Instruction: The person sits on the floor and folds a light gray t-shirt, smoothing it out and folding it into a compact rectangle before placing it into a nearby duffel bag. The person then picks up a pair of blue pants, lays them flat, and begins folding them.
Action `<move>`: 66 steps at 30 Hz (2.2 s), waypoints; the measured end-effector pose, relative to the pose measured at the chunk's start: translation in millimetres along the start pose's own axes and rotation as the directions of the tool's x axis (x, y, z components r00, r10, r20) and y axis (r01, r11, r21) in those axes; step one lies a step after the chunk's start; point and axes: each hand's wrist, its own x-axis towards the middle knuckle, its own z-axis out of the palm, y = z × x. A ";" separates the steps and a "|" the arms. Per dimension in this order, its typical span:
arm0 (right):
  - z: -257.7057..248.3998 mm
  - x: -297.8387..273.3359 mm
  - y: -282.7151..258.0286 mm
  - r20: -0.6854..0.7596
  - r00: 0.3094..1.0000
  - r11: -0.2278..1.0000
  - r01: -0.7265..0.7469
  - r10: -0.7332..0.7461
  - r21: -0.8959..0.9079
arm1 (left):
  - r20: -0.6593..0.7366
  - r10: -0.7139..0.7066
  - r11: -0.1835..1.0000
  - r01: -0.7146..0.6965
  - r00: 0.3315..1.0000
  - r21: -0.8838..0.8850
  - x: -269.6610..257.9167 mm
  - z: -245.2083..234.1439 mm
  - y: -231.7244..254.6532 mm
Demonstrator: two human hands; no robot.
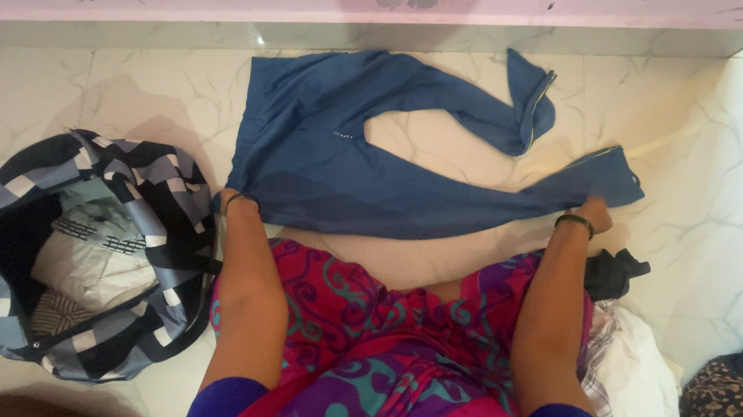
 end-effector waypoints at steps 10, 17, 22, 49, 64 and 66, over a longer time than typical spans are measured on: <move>-17.5 -68.7 -50.8 0.238 0.823 0.804 0.561 -0.516 -0.198 | -0.002 0.004 1.000 -0.004 1.000 -0.012 -2.8 0.8 0.7; -5.7 -62.2 -21.5 0.583 0.749 0.686 0.604 -0.315 -0.406 | -0.004 0.016 1.000 -0.016 1.000 -0.025 -4.7 9.6 -1.2; 9.5 -108.9 -27.9 0.665 0.599 0.628 0.739 -0.446 -0.244 | -0.012 0.027 0.998 -0.027 1.000 -0.055 -5.3 7.5 0.7; -36.1 -2.8 -112.6 0.307 0.902 0.546 -0.429 0.303 0.720 | 0.279 0.335 0.933 -0.275 0.900 -0.231 -21.4 33.3 31.3; -105.4 61.5 -17.7 0.216 0.965 0.989 -0.148 0.149 -0.021 | 0.649 0.178 0.824 -0.473 0.740 0.313 33.9 -81.1 31.1; -107.8 75.1 3.9 0.227 0.974 0.642 0.175 -0.003 -0.746 | 0.615 0.204 0.774 -0.510 0.762 0.375 41.4 -86.8 22.2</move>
